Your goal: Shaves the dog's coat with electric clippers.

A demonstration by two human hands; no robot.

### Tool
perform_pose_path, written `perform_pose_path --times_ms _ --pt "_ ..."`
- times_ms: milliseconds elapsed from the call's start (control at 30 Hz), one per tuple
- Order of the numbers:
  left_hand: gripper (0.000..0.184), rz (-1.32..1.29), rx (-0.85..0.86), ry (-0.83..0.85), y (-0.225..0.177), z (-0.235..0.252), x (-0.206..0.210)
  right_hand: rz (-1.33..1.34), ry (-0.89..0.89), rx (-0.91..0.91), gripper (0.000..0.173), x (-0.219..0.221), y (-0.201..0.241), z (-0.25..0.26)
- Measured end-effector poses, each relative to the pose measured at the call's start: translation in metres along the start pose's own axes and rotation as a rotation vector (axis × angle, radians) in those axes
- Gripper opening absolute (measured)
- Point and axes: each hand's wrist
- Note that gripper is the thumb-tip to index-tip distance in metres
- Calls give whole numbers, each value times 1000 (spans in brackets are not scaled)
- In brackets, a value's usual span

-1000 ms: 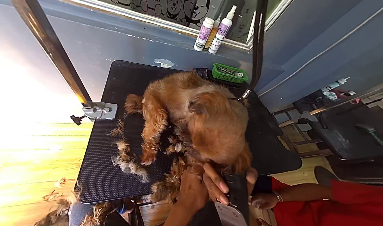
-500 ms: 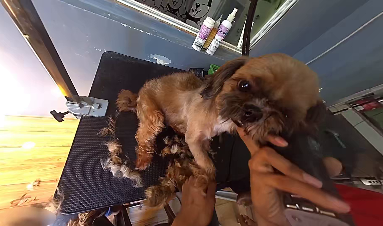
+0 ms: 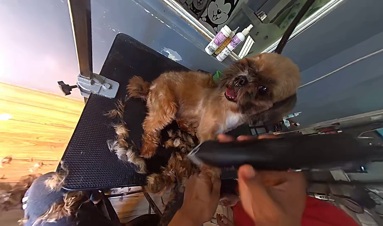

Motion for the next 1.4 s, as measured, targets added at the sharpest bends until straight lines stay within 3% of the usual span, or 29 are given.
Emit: perform_pose_path --times_ms 67,167,300,533,667,800,1033,1167,1300,1400 --pt "46 13 -48 66 -3 -2 -5 -372 31 -282 58 -8 0 24" --pt "51 64 -48 133 -2 -5 -3 -728 86 -468 57 -14 -1 49" --pt "46 51 -8 81 -2 -6 -1 -1064 108 -447 54 -13 -5 60" --pt "37 -33 -62 73 -18 21 -23 -1126 214 -366 55 -8 -4 57" --pt "37 -68 -44 25 -22 29 -29 -771 312 -213 57 -14 11 51" --pt "38 -137 -49 20 -4 9 -25 -579 179 -282 64 -25 27 41" --pt "37 -106 10 24 4 -33 -24 -155 217 250 63 -77 28 -12" --pt "36 -37 41 81 11 -38 -12 372 234 604 50 -112 -1 -56" --pt "30 -126 -82 167 45 -48 0 910 222 742 45 -113 -35 -91" --pt "18 -324 -105 65 28 -43 -23 1140 285 732 48 -94 -43 -88"
Point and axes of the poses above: each hand's wrist, its own z-axis towards the middle knuckle, its own x-axis out of the palm, y = z × x, and after that the axes turned 9 degrees about -y, right-handed
